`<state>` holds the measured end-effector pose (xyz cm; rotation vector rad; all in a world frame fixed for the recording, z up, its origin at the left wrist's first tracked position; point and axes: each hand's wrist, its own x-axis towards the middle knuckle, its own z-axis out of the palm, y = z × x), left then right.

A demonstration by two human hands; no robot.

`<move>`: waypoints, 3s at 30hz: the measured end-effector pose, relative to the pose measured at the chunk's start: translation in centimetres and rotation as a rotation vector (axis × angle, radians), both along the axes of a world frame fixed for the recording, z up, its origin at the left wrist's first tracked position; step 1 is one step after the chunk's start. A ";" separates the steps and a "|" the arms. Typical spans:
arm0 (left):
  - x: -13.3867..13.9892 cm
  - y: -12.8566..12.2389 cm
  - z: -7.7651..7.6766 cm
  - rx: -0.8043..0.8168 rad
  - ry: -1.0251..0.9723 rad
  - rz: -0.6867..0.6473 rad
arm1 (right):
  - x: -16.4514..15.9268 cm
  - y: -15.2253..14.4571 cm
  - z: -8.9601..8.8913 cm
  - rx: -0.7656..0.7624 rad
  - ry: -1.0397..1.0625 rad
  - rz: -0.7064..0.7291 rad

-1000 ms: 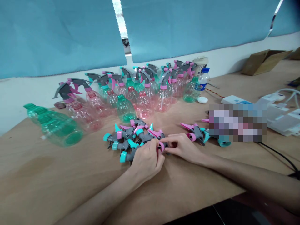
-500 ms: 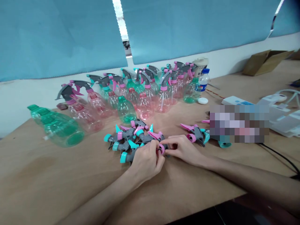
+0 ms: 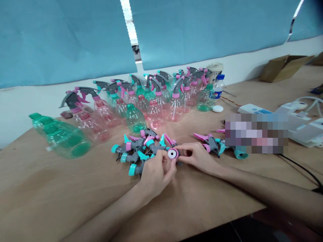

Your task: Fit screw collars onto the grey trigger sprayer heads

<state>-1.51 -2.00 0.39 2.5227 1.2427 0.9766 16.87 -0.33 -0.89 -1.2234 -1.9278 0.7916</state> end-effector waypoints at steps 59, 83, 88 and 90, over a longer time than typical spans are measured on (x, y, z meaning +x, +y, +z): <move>0.0 0.5 0.0 -0.153 -0.208 0.023 | 0.3 -0.4 0.5 0.121 -0.008 0.054; -0.1 -0.3 0.8 0.263 -0.046 -0.126 | 0.4 0.0 -0.3 0.092 0.063 0.045; 0.2 -0.5 1.0 0.345 0.052 -0.110 | 0.5 0.0 -0.3 0.107 0.039 0.027; 0.2 -0.4 0.9 0.358 0.044 -0.109 | 0.5 0.0 -0.3 0.115 0.040 0.038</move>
